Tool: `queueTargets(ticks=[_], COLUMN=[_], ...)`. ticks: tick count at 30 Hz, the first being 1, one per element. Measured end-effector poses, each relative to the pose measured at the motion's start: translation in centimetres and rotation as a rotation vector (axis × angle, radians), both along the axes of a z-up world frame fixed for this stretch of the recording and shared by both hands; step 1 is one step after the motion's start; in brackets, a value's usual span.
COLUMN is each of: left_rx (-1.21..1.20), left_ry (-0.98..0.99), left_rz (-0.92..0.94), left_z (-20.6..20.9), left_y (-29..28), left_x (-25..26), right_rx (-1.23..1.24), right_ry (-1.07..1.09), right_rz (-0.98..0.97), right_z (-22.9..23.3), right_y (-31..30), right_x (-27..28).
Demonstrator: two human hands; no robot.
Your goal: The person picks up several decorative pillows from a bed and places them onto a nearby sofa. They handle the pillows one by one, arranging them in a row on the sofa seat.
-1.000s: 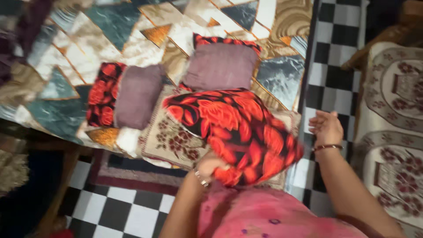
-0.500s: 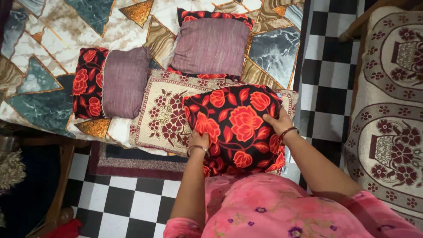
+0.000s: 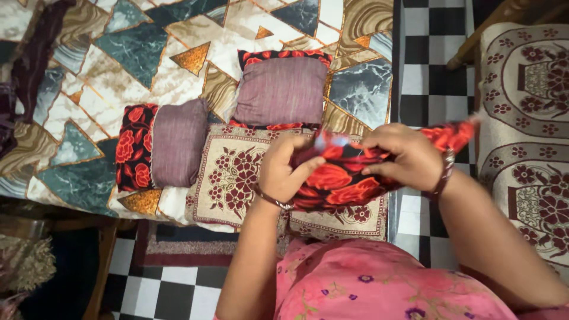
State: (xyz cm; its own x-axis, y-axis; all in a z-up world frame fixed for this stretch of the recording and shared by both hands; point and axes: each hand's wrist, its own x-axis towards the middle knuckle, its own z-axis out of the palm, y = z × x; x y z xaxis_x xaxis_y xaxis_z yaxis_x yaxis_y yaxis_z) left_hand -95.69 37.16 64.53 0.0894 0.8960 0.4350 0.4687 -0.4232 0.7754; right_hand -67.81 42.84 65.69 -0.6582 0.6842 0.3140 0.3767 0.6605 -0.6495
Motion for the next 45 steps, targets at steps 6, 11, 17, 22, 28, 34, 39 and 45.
queueTargets(ticks=[6, 11, 17, 22, 28, 34, 39, 45], left_rx=[0.018, 0.0, -0.296, 0.316, 0.053, 0.028, 0.15, -0.123], left_ry=[-0.086, -0.243, -0.434, 0.324, 0.532, 0.481, 0.268, 0.106], left_rz=[0.018, -0.081, -0.149, 0.052, -0.078, -0.122, -0.064, 0.12], left_z=[-3.1, -3.3, -1.4, 3.5, 2.6, 1.4, 1.2, 1.5], left_y=[-2.8, -2.6, -3.6, -5.9, -6.6, -6.7, -7.5, -7.9], left_x=[1.7, 1.2, 2.2, 2.8, 4.3, 2.2, 2.4, 1.5], right_rx=[0.179, 0.133, 0.175, -0.058, -0.061, 0.034, 0.171, 0.038], right_ry=[0.056, 0.036, -0.006, 0.088, 0.087, 0.05, 0.045, 0.045], right_rz=[-0.136, 0.006, 0.134, 0.094, 0.092, 0.019, 0.174, 0.069], right_z=[-2.3, -1.7, -1.7, -3.3, -3.6, -1.7, -1.1, -3.3], right_y=[-2.6, -2.9, -3.2, -3.8, -4.2, -4.6, -5.6, -6.6], right_x=[-1.1, -2.1, -2.8, -2.0, -1.3, -0.9, -1.0, -1.4])
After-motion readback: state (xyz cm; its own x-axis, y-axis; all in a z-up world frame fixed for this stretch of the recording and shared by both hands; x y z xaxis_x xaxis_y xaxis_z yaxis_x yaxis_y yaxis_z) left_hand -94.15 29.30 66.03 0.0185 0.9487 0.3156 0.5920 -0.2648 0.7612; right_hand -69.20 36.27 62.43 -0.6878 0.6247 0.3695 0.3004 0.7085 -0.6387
